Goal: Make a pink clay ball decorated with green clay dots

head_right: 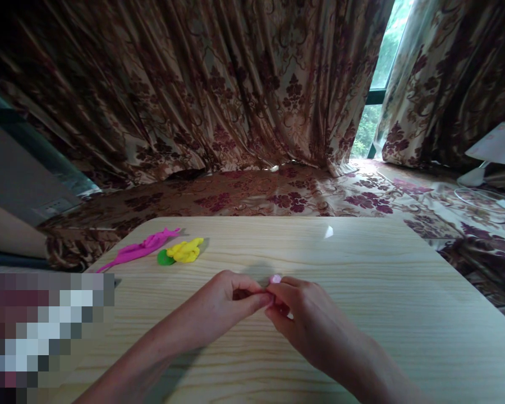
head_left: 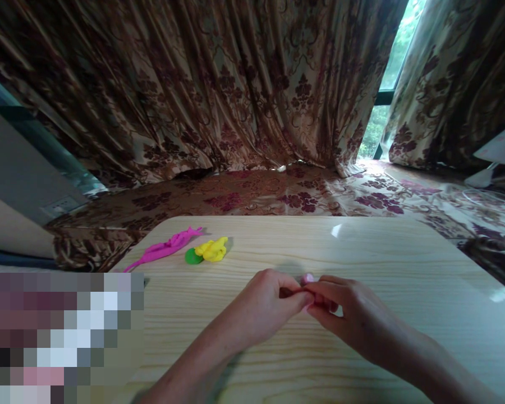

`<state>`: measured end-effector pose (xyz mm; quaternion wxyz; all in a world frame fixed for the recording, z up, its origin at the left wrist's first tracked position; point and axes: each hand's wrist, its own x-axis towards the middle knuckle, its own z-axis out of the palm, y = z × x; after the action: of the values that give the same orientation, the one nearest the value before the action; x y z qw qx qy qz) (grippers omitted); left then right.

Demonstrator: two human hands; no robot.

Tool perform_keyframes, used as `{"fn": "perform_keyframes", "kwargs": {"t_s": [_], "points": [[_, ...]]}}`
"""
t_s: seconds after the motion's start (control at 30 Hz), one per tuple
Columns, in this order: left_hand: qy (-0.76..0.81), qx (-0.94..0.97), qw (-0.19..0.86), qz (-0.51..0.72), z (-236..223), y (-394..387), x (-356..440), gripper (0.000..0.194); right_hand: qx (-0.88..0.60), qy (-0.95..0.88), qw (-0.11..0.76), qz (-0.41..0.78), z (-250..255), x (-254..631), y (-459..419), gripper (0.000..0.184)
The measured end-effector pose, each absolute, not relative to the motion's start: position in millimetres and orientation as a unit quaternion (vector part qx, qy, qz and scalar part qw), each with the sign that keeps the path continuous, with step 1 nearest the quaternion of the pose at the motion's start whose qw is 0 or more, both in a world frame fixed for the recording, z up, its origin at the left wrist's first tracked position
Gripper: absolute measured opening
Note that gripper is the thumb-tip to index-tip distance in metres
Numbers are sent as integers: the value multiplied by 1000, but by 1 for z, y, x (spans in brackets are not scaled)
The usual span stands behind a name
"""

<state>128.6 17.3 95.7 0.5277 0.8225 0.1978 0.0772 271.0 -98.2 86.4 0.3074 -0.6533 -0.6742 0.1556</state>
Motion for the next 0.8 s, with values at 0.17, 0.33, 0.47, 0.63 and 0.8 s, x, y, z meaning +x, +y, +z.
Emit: {"fn": "perform_keyframes", "kwargs": {"t_s": [0.17,0.33,0.47,0.63,0.8], "points": [[172,845,500,78,95,14,130,30,-669,-675,268,159,85,275,-98,10],[173,880,431,98,89,16,129,29,-665,-678,266,166,84,275,-96,14],[177,890,410,96,86,17,129,27,-662,-678,268,173,82,273,-96,15],[173,900,391,85,86,17,129,26,-666,-680,259,163,79,273,-95,14],[169,912,365,85,86,17,130,23,-672,-683,240,158,74,272,-93,16]]}}
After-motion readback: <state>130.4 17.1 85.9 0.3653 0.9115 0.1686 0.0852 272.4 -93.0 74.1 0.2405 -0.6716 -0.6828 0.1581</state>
